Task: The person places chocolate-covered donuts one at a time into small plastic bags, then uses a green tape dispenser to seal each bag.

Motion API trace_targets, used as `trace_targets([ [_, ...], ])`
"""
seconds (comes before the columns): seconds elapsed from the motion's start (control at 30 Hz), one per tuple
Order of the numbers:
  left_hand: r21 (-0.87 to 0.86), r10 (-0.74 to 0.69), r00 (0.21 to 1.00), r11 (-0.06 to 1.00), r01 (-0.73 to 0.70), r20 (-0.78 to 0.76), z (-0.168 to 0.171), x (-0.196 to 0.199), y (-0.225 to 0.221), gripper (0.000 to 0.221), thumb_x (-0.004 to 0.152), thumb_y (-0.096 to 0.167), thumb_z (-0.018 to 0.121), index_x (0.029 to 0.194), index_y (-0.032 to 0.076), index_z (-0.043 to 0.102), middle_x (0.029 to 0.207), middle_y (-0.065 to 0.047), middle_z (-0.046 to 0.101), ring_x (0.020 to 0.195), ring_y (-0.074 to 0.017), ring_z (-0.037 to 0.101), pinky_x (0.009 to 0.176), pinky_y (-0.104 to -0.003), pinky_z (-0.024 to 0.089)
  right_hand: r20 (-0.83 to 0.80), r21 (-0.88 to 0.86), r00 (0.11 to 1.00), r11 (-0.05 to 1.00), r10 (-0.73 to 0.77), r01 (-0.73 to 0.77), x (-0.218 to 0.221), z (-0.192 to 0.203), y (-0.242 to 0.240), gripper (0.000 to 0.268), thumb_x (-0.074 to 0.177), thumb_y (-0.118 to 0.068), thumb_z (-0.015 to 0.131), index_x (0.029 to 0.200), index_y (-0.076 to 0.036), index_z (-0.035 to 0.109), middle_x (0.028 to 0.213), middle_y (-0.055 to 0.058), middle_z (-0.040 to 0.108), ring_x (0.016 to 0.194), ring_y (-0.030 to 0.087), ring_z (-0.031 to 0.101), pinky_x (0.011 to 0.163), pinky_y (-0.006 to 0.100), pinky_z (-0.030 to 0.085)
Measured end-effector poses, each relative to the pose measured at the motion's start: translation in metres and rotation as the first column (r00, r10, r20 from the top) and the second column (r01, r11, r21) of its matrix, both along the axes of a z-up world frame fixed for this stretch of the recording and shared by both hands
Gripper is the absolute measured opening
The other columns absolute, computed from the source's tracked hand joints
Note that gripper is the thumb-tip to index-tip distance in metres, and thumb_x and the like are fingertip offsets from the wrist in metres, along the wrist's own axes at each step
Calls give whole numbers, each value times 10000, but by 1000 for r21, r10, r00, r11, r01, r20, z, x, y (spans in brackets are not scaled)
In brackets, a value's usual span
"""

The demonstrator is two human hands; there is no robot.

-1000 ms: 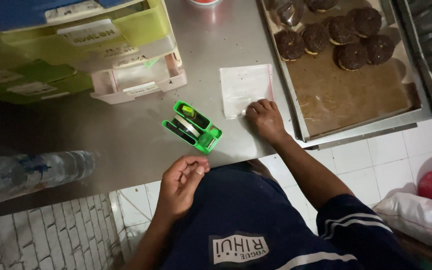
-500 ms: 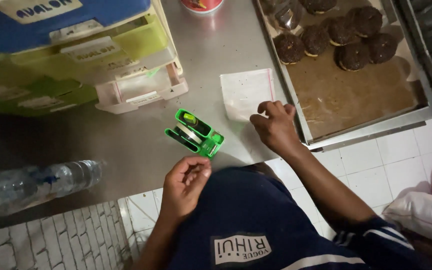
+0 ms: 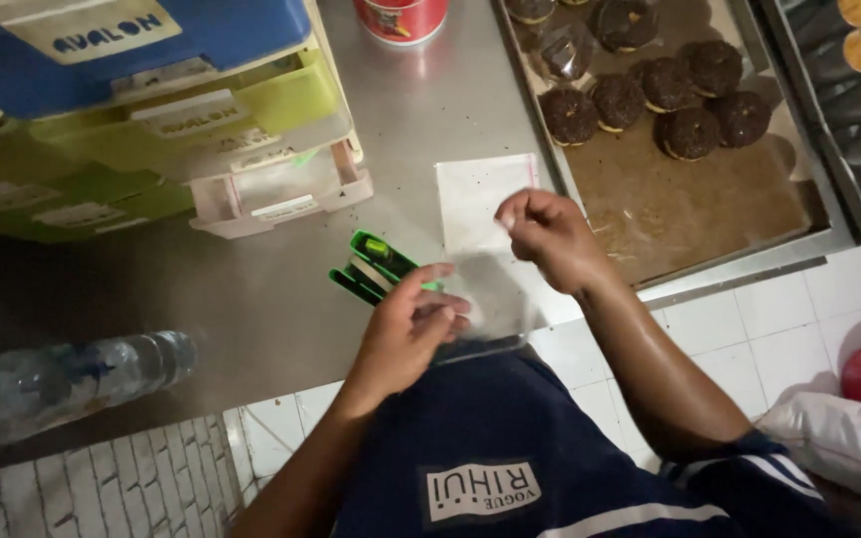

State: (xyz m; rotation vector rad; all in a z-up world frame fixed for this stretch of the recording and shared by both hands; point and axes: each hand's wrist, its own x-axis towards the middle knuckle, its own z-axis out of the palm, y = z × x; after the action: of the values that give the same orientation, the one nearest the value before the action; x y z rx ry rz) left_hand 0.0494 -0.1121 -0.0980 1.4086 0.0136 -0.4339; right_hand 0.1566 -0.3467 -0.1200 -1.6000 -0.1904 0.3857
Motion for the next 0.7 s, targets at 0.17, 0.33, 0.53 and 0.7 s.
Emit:
trace_targets([
  [0.17, -20, 225, 951, 972, -234, -214, -20, 0, 20, 547, 960, 57, 592, 1485, 60, 439, 1183, -245, 737, 1022, -277, 768, 824, -356, 667, 316, -513, 948, 849, 47, 129, -21, -14, 10, 422, 963, -329, 752, 1338, -153, 673, 1217, 222, 623, 1101, 468, 659, 870, 528, 545],
  [0.33, -180, 236, 948, 944, -276, -215, -17, 1, 24, 527, 984, 155, 613, 1471, 58, 437, 1181, -253, 724, 1024, -289, 755, 818, -379, 666, -171, 340, 977, 938, 128, -64, -51, 0, 40, 429, 849, -87, 804, 1215, 97, 678, 893, 201, 745, 817, 287, 738, 784, 428, 595],
  [0.53, 12, 264, 963, 964, -265, 48, 15, 2, 26, 1242, 692, 213, 941, 1632, 75, 141, 1270, -377, 620, 1121, -424, 692, 900, -473, 622, 5, 13, 992, 992, -123, 123, -45, 9, 61, 206, 902, -114, 803, 775, 11, 700, 487, 78, 592, 433, 110, 534, 459, 216, 441],
  [0.7, 25, 408, 913, 912, -408, 8, -13, 1, 35, 811, 844, 78, 812, 1532, -2, 391, 978, -277, 766, 777, -264, 772, 726, -331, 674, 116, -29, 984, 990, -134, 138, -35, 21, 64, 176, 911, -88, 791, 773, 0, 726, 501, 94, 591, 463, 127, 532, 499, 260, 468],
])
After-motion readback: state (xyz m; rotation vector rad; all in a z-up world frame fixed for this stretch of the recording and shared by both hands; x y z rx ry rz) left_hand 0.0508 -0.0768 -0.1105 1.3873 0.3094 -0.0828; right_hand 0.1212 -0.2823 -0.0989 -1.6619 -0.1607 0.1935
